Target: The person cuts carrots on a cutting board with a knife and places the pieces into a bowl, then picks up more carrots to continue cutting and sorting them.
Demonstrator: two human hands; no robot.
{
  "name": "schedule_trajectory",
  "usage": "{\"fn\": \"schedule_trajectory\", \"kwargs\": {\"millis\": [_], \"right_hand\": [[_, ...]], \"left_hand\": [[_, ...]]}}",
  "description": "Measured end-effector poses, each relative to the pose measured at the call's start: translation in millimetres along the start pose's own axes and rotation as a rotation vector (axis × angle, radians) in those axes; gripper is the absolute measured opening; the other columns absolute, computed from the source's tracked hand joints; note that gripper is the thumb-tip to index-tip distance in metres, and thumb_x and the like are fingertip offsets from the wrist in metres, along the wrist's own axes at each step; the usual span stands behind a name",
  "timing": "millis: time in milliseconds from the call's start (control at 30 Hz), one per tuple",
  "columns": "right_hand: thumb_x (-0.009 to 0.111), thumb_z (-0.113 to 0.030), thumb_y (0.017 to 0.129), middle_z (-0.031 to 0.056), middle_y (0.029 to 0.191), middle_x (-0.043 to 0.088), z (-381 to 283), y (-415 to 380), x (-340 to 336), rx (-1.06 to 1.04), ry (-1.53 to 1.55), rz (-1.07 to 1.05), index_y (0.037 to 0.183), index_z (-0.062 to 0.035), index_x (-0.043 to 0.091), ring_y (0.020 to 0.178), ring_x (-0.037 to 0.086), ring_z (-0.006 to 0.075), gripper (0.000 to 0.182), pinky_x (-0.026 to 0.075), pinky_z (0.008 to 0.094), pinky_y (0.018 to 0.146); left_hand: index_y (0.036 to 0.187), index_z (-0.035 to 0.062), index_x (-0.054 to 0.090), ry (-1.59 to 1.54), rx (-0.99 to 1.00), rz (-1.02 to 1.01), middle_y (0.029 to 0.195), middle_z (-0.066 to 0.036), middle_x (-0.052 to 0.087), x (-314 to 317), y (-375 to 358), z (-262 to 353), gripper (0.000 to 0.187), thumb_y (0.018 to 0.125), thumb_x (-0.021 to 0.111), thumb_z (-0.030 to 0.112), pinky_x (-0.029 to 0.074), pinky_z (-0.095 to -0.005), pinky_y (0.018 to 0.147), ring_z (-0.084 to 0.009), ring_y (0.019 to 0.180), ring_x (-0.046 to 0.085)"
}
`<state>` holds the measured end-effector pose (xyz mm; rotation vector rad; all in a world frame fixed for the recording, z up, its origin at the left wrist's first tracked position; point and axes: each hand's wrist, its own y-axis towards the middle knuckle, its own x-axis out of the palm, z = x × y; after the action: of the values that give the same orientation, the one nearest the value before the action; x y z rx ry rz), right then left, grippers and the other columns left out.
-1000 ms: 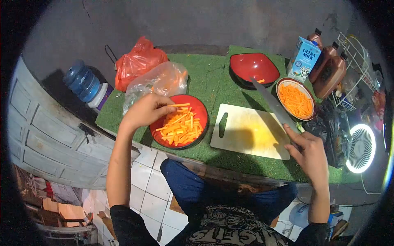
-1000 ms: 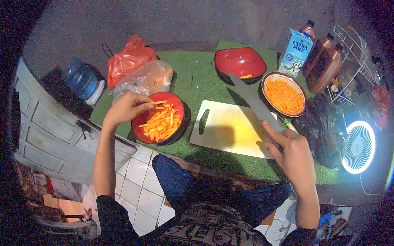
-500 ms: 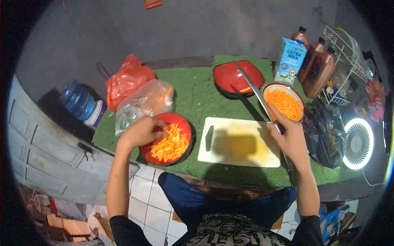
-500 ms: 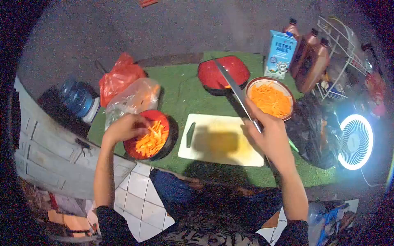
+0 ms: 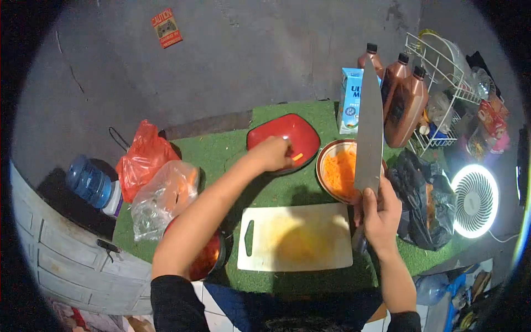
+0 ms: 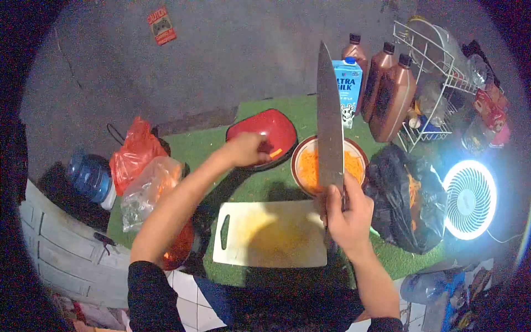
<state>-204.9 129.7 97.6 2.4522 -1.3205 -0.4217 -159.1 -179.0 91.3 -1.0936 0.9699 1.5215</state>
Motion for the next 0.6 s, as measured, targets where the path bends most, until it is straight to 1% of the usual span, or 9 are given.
{"fn": "schedule_trajectory", "kwargs": {"millis": [67, 100, 233, 333, 433, 467, 500, 567, 600], "right_hand": [[0.055, -0.013, 0.099, 0.0029, 0.066, 0.063, -0.7, 0.2, -2.9, 0.048, 0.031, -0.006, 0.124, -0.0004, 0.059, 0.053, 0.058, 0.0071, 0.029, 0.048, 0.0251, 0.052], [0.054, -0.012, 0.099, 0.0025, 0.065, 0.063, 3.2, -0.4, -3.8, 0.048, -0.01, 0.016, 0.126, -0.0004, 0.059, 0.053, 0.058, 0.0067, 0.03, 0.048, 0.0248, 0.052], [0.054, -0.011, 0.099, 0.0022, 0.066, 0.064, 1.5, 1.2, -7.5, 0.088, -0.003, 0.013, 0.127, -0.0013, 0.058, 0.054, 0.058, 0.0066, 0.03, 0.048, 0.0249, 0.053], [0.054, -0.011, 0.099, 0.0025, 0.068, 0.065, -5.4, 0.5, -8.8, 0.149, 0.015, 0.011, 0.127, -0.0022, 0.058, 0.055, 0.058, 0.0063, 0.03, 0.049, 0.025, 0.054], [0.054, -0.011, 0.098, 0.0038, 0.073, 0.067, -4.4, 0.7, -9.6, 0.158, 0.0, -0.008, 0.126, -0.0026, 0.058, 0.057, 0.06, 0.0072, 0.03, 0.05, 0.0255, 0.055], [0.054, -0.011, 0.097, 0.0048, 0.074, 0.068, -4.4, 0.3, -9.6, 0.168, 0.0, -0.015, 0.126, -0.0026, 0.058, 0.058, 0.061, 0.0085, 0.03, 0.05, 0.0262, 0.057], [0.055, -0.011, 0.096, 0.0057, 0.076, 0.069, -4.5, 0.8, -9.8, 0.176, 0.001, -0.021, 0.125, -0.0027, 0.058, 0.059, 0.063, 0.0098, 0.03, 0.051, 0.0269, 0.058], [0.058, -0.013, 0.094, 0.0079, 0.077, 0.07, -2.5, 3.4, -8.5, 0.112, -0.095, 0.004, 0.123, -0.0031, 0.058, 0.064, 0.067, 0.0134, 0.031, 0.053, 0.0289, 0.062], [0.059, -0.014, 0.093, 0.009, 0.078, 0.071, -1.4, 1.1, -10.3, 0.094, -0.152, 0.024, 0.122, -0.0034, 0.058, 0.066, 0.069, 0.0152, 0.031, 0.054, 0.03, 0.063]], "left_hand": [[0.107, 0.002, 0.068, 0.069, -0.047, -0.179, 0.099, -0.022, 0.07, 25.9, 30.8, -9.8, 0.033, 0.079, 0.072, 0.02, 0.053, -0.0471, 0.082, -0.0379, 0.095, 0.068], [0.105, 0.0018, 0.067, 0.128, -0.096, -0.224, 0.097, -0.023, 0.07, 32.4, 37.3, -7.4, 0.03, 0.079, 0.069, 0.016, 0.053, -0.0477, 0.081, -0.0396, 0.093, 0.067], [0.1, 0.0034, 0.067, 0.17, -0.134, -0.286, 0.096, -0.024, 0.069, 31.8, 44.0, -3.1, 0.026, 0.078, 0.069, 0.017, 0.052, -0.0481, 0.078, -0.0413, 0.09, 0.067], [0.096, 0.003, 0.066, 0.098, -0.06, -0.283, 0.095, -0.024, 0.069, 30.0, 38.8, -12.0, 0.026, 0.077, 0.071, 0.019, 0.052, -0.0475, 0.077, -0.0404, 0.089, 0.067], [0.096, 0.004, 0.066, 0.015, -0.073, -0.139, 0.092, -0.022, 0.069, -7.6, 23.1, -8.0, 0.027, 0.076, 0.072, 0.02, 0.052, -0.0462, 0.076, -0.038, 0.087, 0.068], [0.097, 0.0042, 0.065, -0.109, -0.029, 0.023, 0.09, -0.018, 0.07, -24.1, 11.8, -8.5, 0.029, 0.075, 0.073, 0.022, 0.052, -0.0447, 0.076, -0.0342, 0.086, 0.069], [0.096, 0.0039, 0.064, -0.195, 0.097, 0.177, 0.087, -0.014, 0.07, -39.4, 1.5, -10.8, 0.027, 0.076, 0.072, 0.02, 0.053, -0.0401, 0.074, -0.0254, 0.081, 0.069], [0.094, 0.0035, 0.062, -0.204, -0.059, 0.252, 0.084, -0.011, 0.069, -87.3, -32.4, 30.3, 0.021, 0.078, 0.071, 0.013, 0.054, -0.0336, 0.072, -0.0173, 0.077, 0.068], [0.095, 0.0038, 0.061, -0.265, 0.055, 0.363, 0.079, -0.008, 0.067, -91.1, -45.5, 38.8, 0.017, 0.08, 0.068, 0.007, 0.053, -0.0295, 0.07, -0.0129, 0.074, 0.065]]}}
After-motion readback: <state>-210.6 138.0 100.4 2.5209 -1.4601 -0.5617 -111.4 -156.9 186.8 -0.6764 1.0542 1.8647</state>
